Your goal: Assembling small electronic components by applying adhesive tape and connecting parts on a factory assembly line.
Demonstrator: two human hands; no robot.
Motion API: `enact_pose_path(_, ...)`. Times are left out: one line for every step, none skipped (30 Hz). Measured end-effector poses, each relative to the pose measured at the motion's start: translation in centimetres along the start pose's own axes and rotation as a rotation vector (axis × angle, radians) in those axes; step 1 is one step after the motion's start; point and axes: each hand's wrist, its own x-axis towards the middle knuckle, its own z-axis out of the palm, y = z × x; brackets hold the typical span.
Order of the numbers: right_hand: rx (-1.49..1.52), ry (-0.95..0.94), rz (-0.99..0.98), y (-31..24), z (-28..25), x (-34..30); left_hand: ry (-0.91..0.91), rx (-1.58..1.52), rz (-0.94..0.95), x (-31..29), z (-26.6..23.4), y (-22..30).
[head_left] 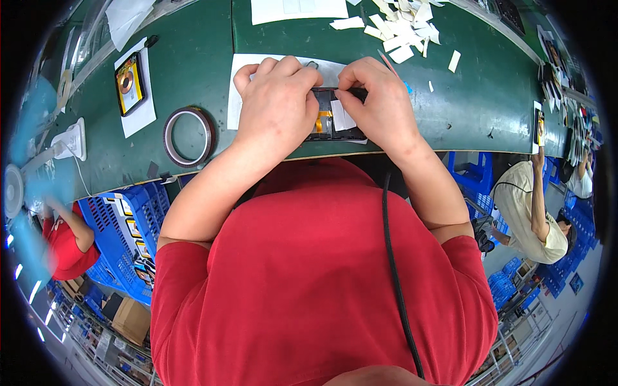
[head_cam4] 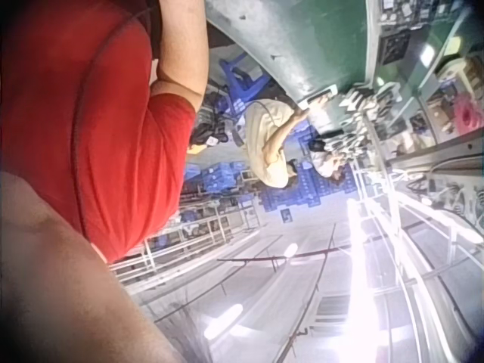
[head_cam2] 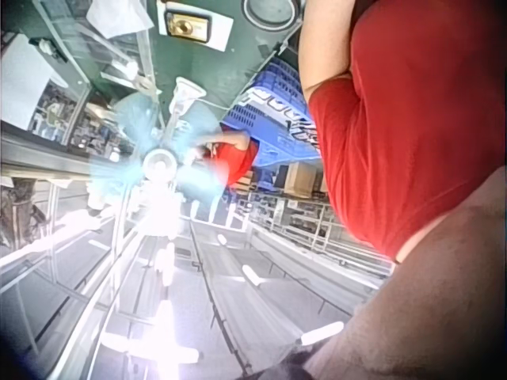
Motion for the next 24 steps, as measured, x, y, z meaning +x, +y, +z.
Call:
enact_pose_path(0.004, 0.001, 0.0, 0.0, 0.0, -0.1, -0.009, -0.026, 0.009, 0.0, 0.0, 0.1)
enact_pose_path(0.007, 0.002, 0.001, 0.1, 0.1, -0.1, -0.017, -0.052, 0.018, 0.1, 0.1, 0.2)
enact_pose_path(0.006, 0.002, 0.002, 0.1, 0.1, -0.1, -0.017, -0.053, 0.018, 0.1, 0.2, 0.4)
enact_pose_path(0.004, -0.001, 0.005, 0.2, 0.1, -0.1, 0.008, -0.06, 0.039, 0.2, 0.3, 0.5)
enact_pose_path(0.002, -0.003, 0.009, 0.2, 0.1, -0.2, 0.034, -0.067, 0.06, 0.2, 0.5, 0.6)
enact_pose_path(0.002, -0.005, 0.009, 0.2, 0.0, -0.3, 0.034, -0.067, 0.059, 0.3, 0.6, 0.5)
enact_pose_path(0.024, -0.003, -0.03, 0.4, -0.3, -0.3, 0.039, -0.05, 0.058, 0.4, 0.7, 0.4)
enact_pose_path(0.046, -0.002, -0.07, 0.5, -0.5, -0.4, 0.045, -0.032, 0.057, 0.5, 0.8, 0.4)
enact_pose_path(0.045, -0.003, -0.07, 0.6, -0.7, -0.6, 0.046, -0.032, 0.057, 0.6, 0.8, 0.4)
enact_pose_path(0.041, 0.042, -0.078, 0.6, -0.9, -1.0, 0.049, -0.027, 0.068, 0.6, 0.8, 0.4)
enact_pose_path(0.036, 0.087, -0.086, 0.6, -1.0, -1.2, 0.053, -0.022, 0.08, 0.6, 0.8, 0.4)
enact_pose_path(0.036, 0.086, -0.086, 0.7, -1.1, -1.4, 0.053, -0.023, 0.078, 0.6, 0.9, 0.4)
enact_pose_path(0.036, 0.091, -0.043, 0.8, -1.1, -1.6, 0.07, -0.039, 0.085, 0.6, 0.9, 0.5)
enact_pose_path(0.036, 0.097, 0.0, 0.8, -1.2, -1.7, 0.087, -0.056, 0.093, 0.6, 0.9, 0.5)
enact_pose_path(0.035, 0.097, 0.002, 0.9, -1.2, -1.7, 0.086, -0.057, 0.094, 0.5, 1.0, 0.5)
enact_pose_path(0.023, 0.094, -0.015, 0.9, -1.1, -1.5, 0.093, -0.057, 0.095, 0.5, 0.9, 0.5)
enact_pose_path(0.012, 0.092, -0.031, 1.0, -1.0, -1.4, 0.101, -0.058, 0.095, 0.5, 0.9, 0.5)
enact_pose_path(0.012, 0.092, -0.03, 1.1, -1.0, -1.3, 0.099, -0.058, 0.096, 0.5, 1.0, 0.5)
enact_pose_path(-0.014, 0.084, -0.044, 1.2, -1.0, -1.3, 0.102, -0.059, 0.094, 0.5, 1.0, 0.5)
enact_pose_path(-0.04, 0.076, -0.058, 1.2, -0.9, -1.2, 0.105, -0.06, 0.091, 0.6, 1.0, 0.5)
enact_pose_path(-0.04, 0.075, -0.059, 1.2, -0.9, -1.2, 0.105, -0.06, 0.09, 0.6, 1.1, 0.5)
enact_pose_path(-0.061, 0.097, -0.089, 1.1, -0.8, -1.2, 0.108, -0.066, 0.089, 0.5, 1.1, 0.5)
enact_pose_path(-0.082, 0.12, -0.119, 1.1, -0.7, -1.3, 0.111, -0.073, 0.087, 0.5, 1.2, 0.5)
enact_pose_path(-0.082, 0.118, -0.119, 1.2, -0.7, -1.3, 0.111, -0.074, 0.086, 0.5, 1.2, 0.5)
